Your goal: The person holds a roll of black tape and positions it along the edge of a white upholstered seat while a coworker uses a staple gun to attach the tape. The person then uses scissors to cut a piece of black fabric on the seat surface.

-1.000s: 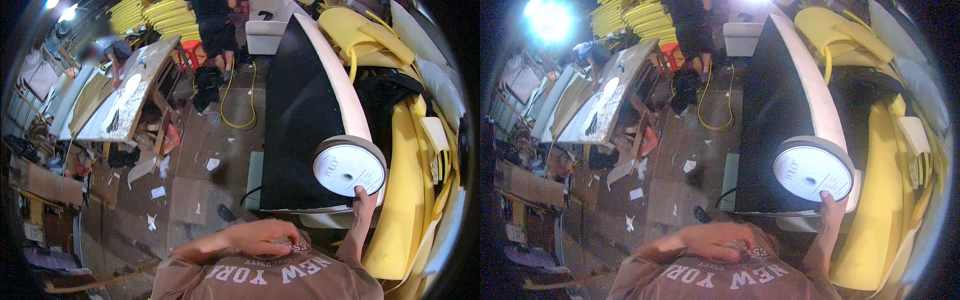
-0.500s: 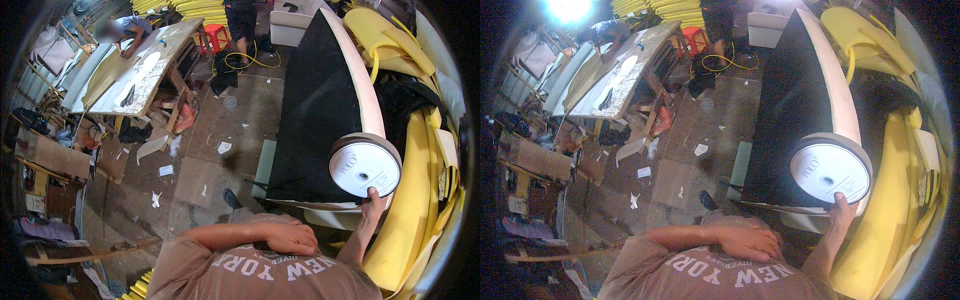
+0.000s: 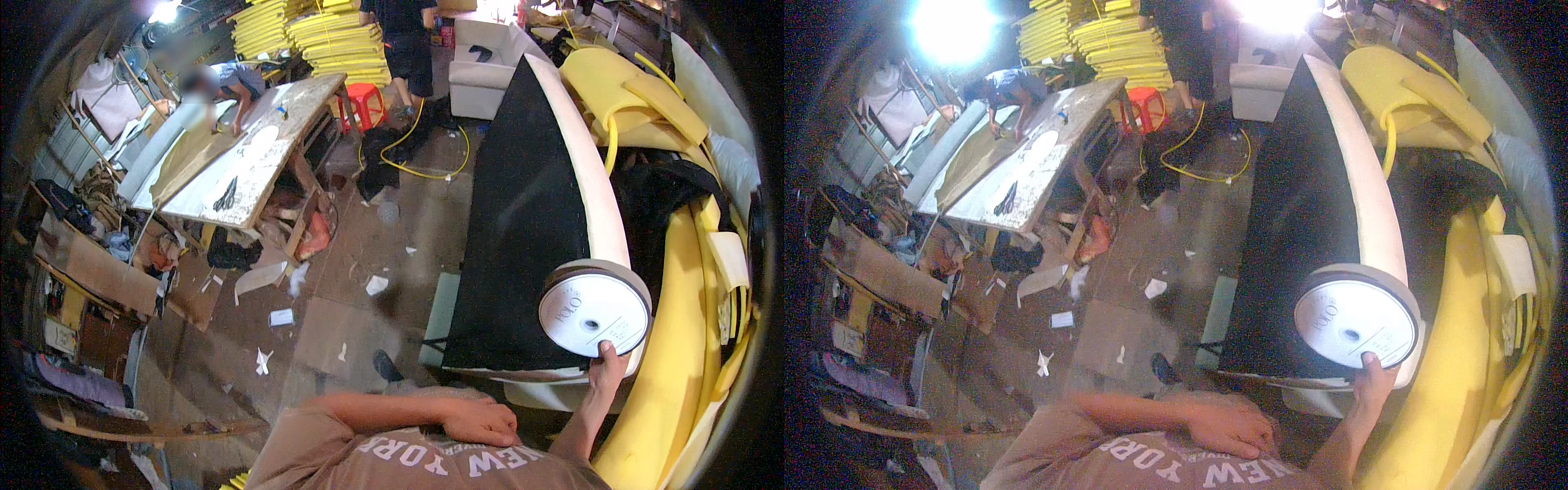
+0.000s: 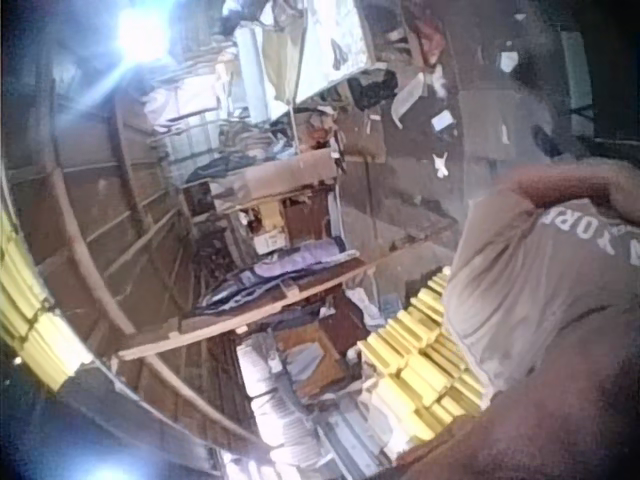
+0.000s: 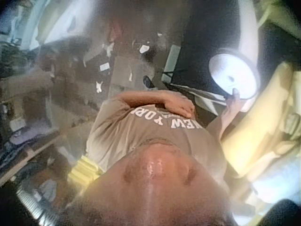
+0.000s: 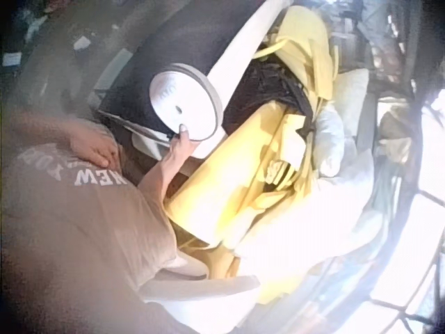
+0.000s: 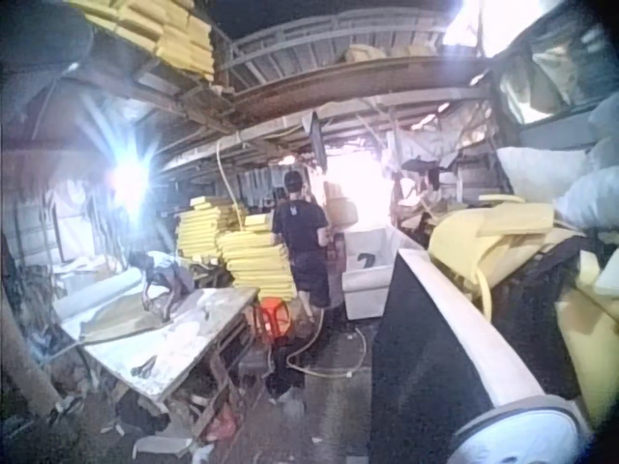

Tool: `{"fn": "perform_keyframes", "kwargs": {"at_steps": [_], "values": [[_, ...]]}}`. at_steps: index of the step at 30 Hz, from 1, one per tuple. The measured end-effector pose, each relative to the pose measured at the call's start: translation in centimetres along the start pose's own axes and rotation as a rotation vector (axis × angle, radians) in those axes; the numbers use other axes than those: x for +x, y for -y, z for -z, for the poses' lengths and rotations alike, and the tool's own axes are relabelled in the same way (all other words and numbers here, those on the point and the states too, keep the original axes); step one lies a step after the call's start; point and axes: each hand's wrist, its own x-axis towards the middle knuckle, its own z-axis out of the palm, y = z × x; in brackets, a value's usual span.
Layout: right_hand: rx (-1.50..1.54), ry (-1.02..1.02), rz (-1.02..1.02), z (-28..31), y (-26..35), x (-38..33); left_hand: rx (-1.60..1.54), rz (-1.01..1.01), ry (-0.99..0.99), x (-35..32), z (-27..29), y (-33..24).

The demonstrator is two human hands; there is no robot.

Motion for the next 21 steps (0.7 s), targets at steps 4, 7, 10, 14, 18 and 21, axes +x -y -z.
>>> {"fn": "perform_keyframes", "kwargs": {"at_steps": [4,7,10,14,18,21], "values": [[-0.009,0.002,0.011,0.4,-0.5,0.0,-0.022,0.094,0.132,0.3,1.8,-0.2],[0.007,0.009,0.024,0.1,-0.5,0.0,-0.006,0.031,0.011,-0.1,0.1,1.1],[0.036,0.003,0.023,-0.5,-0.2,-0.2,-0.131,-0.064,0.029,0.3,0.0,1.2],[0.038,-0.03,0.017,-0.7,-0.2,-0.5,-0.041,0.035,0.087,0.5,1.1,0.4],[0.045,-0.021,0.015,-1.1,0.2,-0.5,-0.115,0.115,0.148,0.4,1.8,0.2],[0.05,-0.012,0.016,-1.1,0.1,-0.7,-0.239,0.085,0.011,-0.9,2.1,-1.0]]}}
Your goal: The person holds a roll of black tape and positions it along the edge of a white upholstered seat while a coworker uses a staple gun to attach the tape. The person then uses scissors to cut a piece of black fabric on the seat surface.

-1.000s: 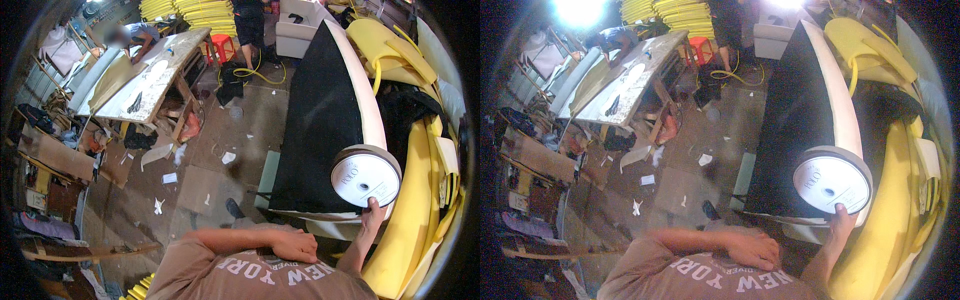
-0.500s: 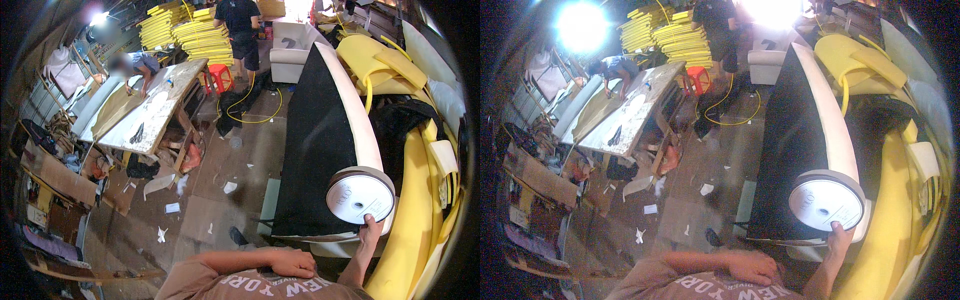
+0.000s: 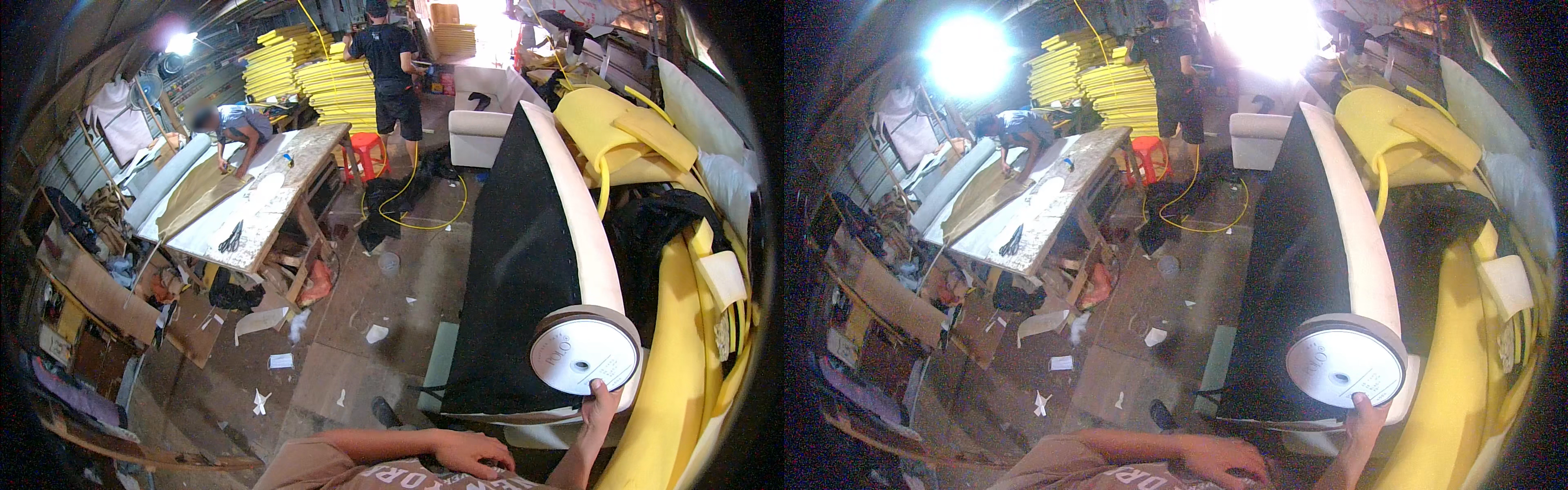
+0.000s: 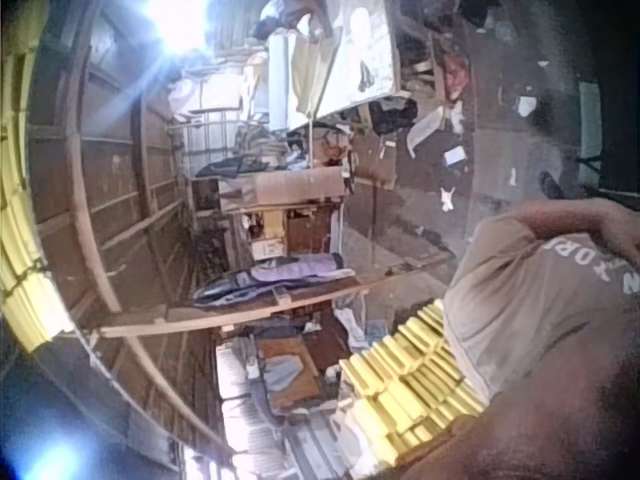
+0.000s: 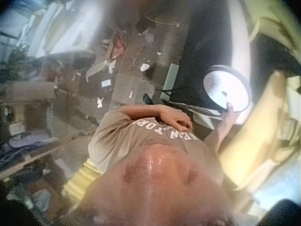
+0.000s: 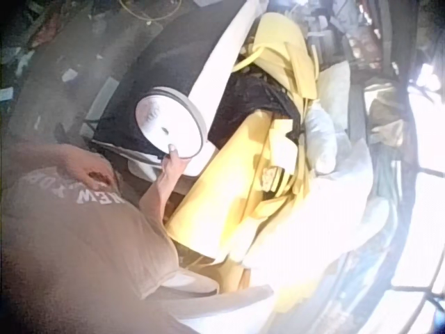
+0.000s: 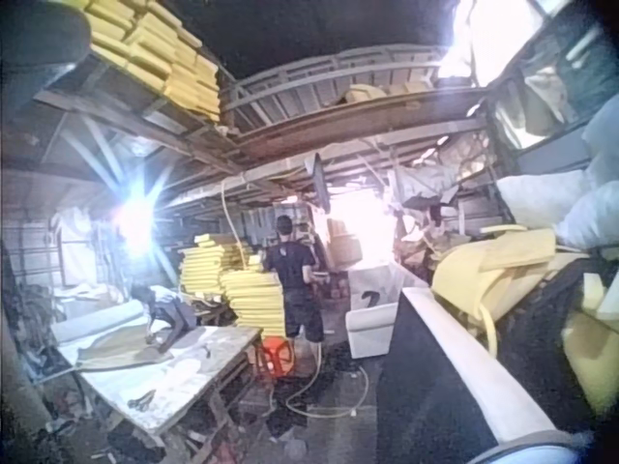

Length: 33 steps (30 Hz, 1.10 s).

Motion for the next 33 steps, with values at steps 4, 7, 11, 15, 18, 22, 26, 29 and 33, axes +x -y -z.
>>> {"fn": "perform_keyframes", "kwargs": {"at_steps": [4,7,11,15,18,22,26,29,33], "values": [[-0.006,-0.006,-0.006,0.2,-0.1,0.1,-0.182,-0.219,-0.078,-2.7,1.6,-3.8],[-0.002,0.008,-0.004,-0.1,0.1,0.0,-0.21,-0.303,0.043,-5.3,2.7,-6.4],[0.001,0.038,0.001,-0.1,0.3,0.1,-0.259,-0.183,0.033,-7.6,1.5,-5.2],[-0.004,0.052,0.004,0.0,0.2,0.1,-0.29,-0.25,-0.002,-6.7,1.7,-7.2],[-0.02,0.064,0.001,-0.5,0.4,0.0,-0.287,-0.254,0.004,-6.6,1.3,-6.8],[-0.002,0.045,-0.006,-0.3,0.3,-0.1,-0.377,0.119,0.216,-8.1,1.3,-3.6],[-0.002,0.063,0.003,-1.2,0.7,-0.4,-0.37,-0.093,0.054,-7.4,0.0,-3.1],[-0.005,0.08,0.012,-1.2,0.7,-0.3,-0.421,-0.031,0.071,-7.5,0.2,-3.6],[-0.032,0.055,-0.013,-0.8,1.0,-0.4,-0.525,0.176,0.22,-7.2,1.3,-4.5]]}}
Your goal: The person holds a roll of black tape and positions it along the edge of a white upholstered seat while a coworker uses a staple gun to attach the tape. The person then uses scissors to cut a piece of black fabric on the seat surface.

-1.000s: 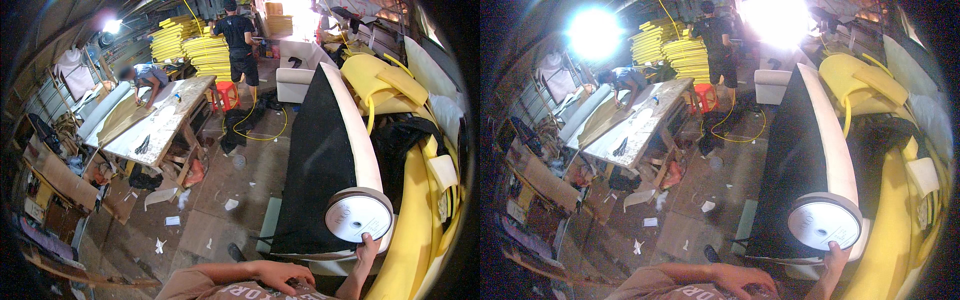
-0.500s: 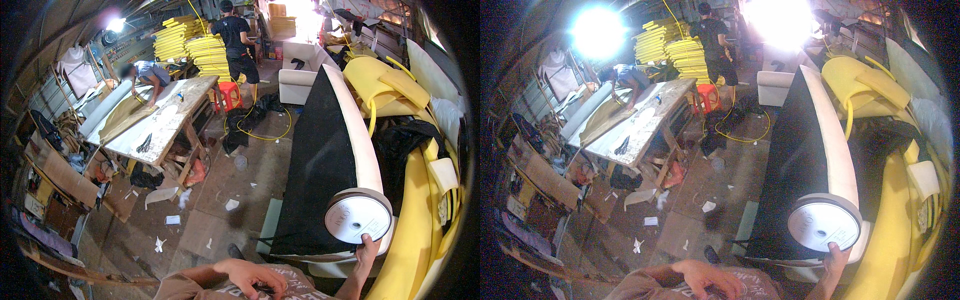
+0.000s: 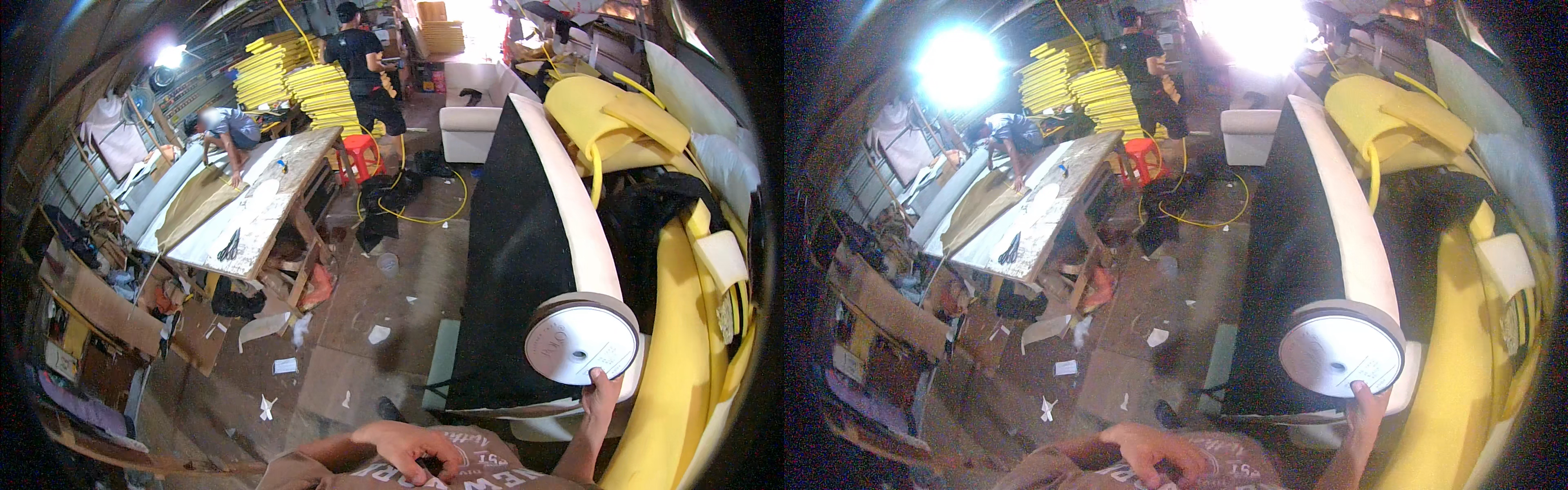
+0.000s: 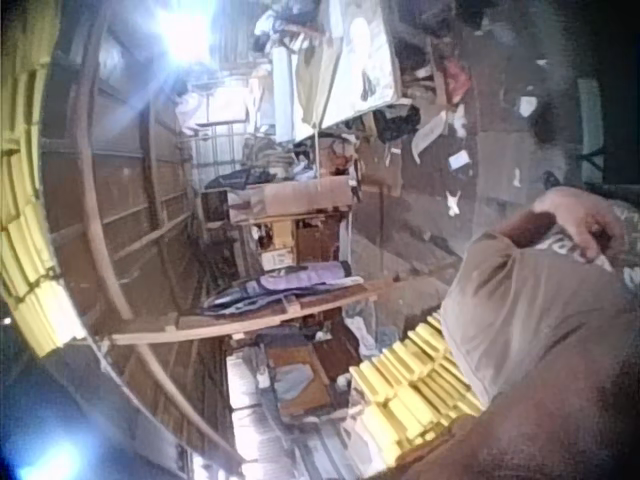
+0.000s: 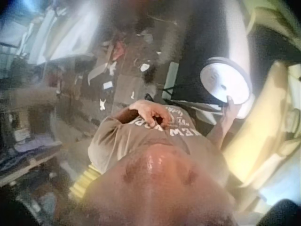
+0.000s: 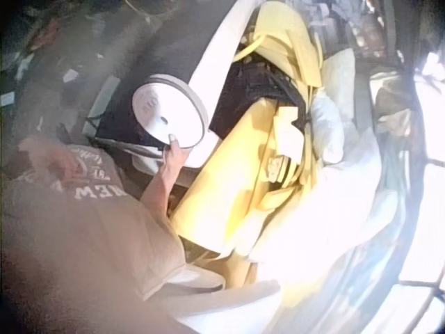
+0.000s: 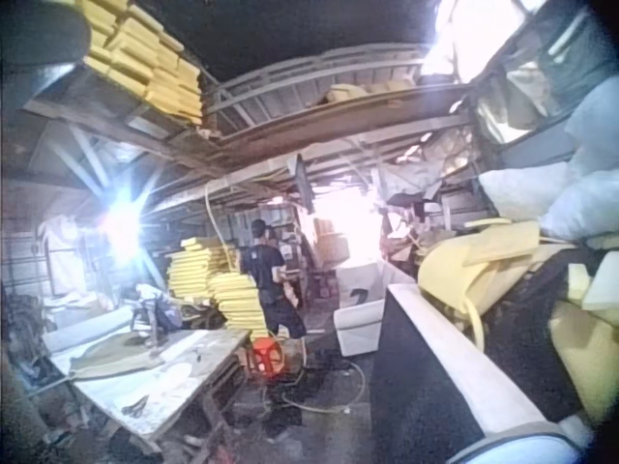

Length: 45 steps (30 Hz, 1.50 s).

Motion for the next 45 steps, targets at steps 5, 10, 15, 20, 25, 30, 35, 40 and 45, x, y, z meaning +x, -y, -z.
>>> {"fn": "perform_keyframes", "kwargs": {"at_steps": [5,10,15,20,25,30,35,40,45], "values": [[0.024,0.006,0.061,-0.1,-0.3,0.2,0.18,-0.366,-0.06,2.0,0.4,-1.0],[0.051,0.061,0.044,-0.1,-0.1,0.3,0.229,-0.178,-0.277,1.9,1.4,3.0],[0.042,0.069,0.033,-0.1,0.0,0.3,0.277,-0.255,-0.258,2.5,1.2,3.0],[0.044,0.093,0.034,-0.2,0.0,0.4,0.233,-0.242,-0.264,2.3,1.0,3.0],[0.058,0.079,0.049,0.0,-0.2,0.4,0.245,-0.265,-0.24,2.7,1.0,3.3],[0.064,0.084,0.039,-0.3,0.1,0.4,0.307,-0.284,-0.221,2.9,1.1,2.8],[0.061,0.078,0.043,-0.1,-0.3,0.5,0.273,-0.213,-0.372,2.8,1.7,3.9],[0.071,0.055,0.036,-0.6,0.2,0.3,0.239,-0.059,-0.688,2.2,2.9,4.7],[0.086,0.059,0.037,-0.2,-0.2,0.6,0.378,-0.183,-1.126,3.2,5.0,5.7]]}}
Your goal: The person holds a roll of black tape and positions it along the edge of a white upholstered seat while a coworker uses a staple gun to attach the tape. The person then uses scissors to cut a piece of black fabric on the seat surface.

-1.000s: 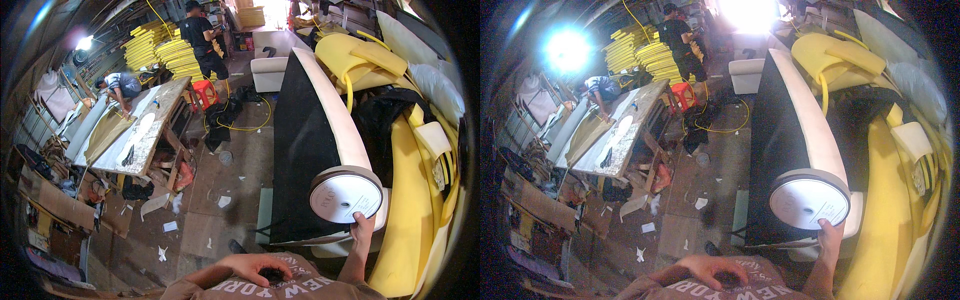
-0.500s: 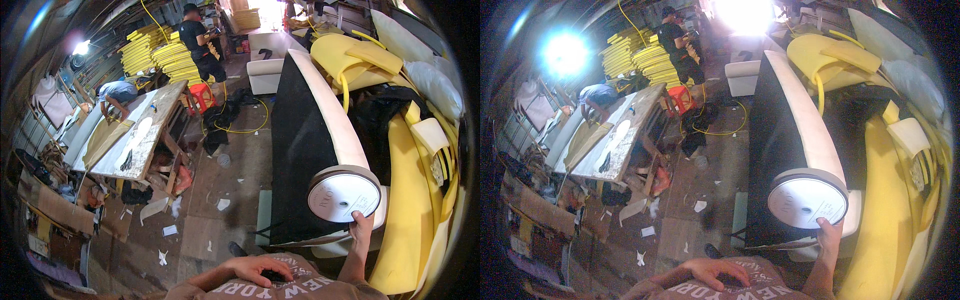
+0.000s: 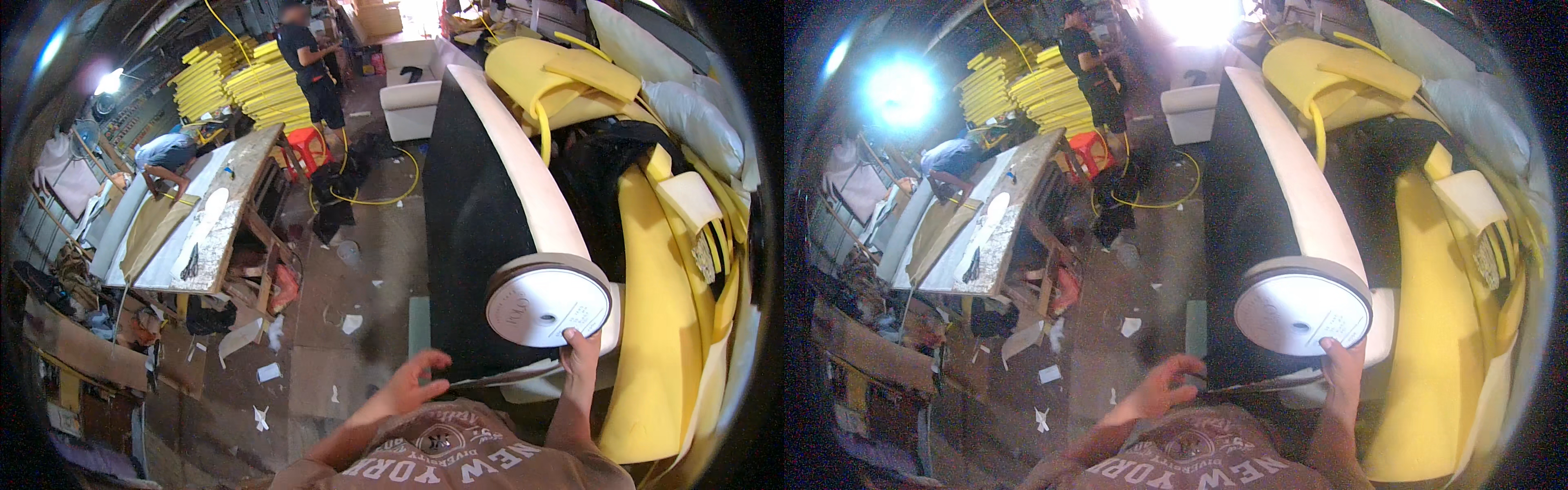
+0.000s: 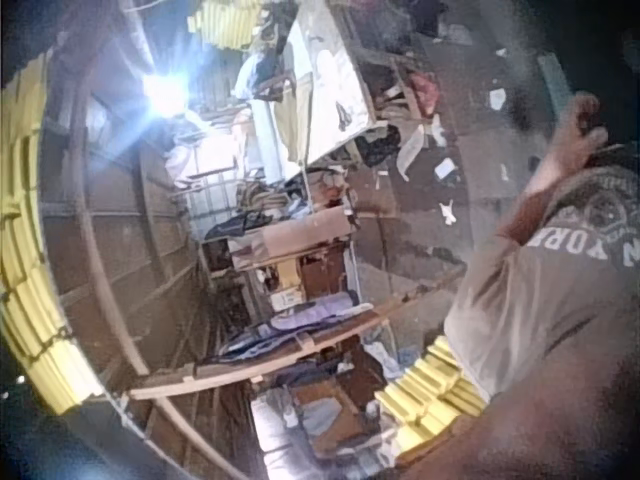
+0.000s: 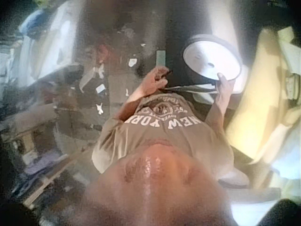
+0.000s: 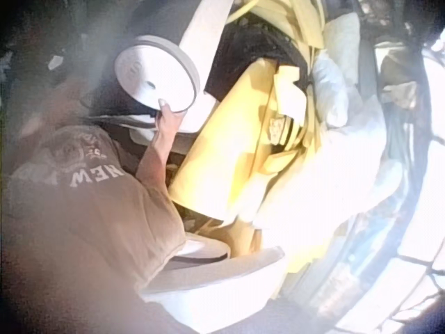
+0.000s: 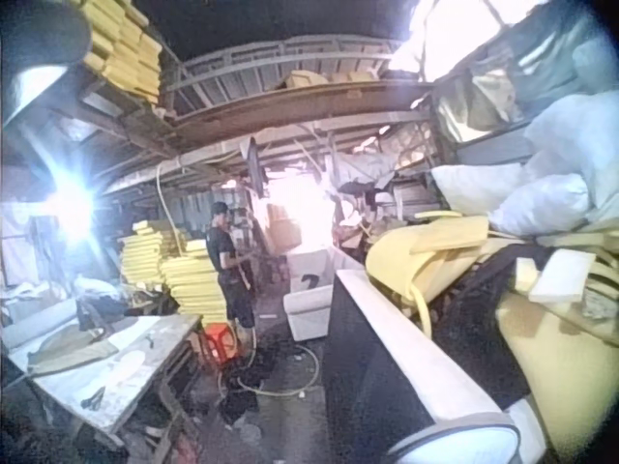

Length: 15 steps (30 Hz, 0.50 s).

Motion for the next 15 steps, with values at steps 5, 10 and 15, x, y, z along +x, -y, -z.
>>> {"fn": "perform_keyframes", "kwargs": {"at_steps": [5,10,15], "values": [[-0.132,0.032,-0.064,0.2,0.7,-0.1,-0.077,-0.246,-0.203,4.4,-0.9,-3.6],[-0.405,0.202,-0.201,-1.3,3.8,-0.3,-0.159,-0.314,-0.122,6.4,-2.2,-4.5],[-0.486,0.389,-0.171,-2.5,6.7,0.2,-0.276,-0.149,-0.059,7.0,-3.5,-3.7]]}}
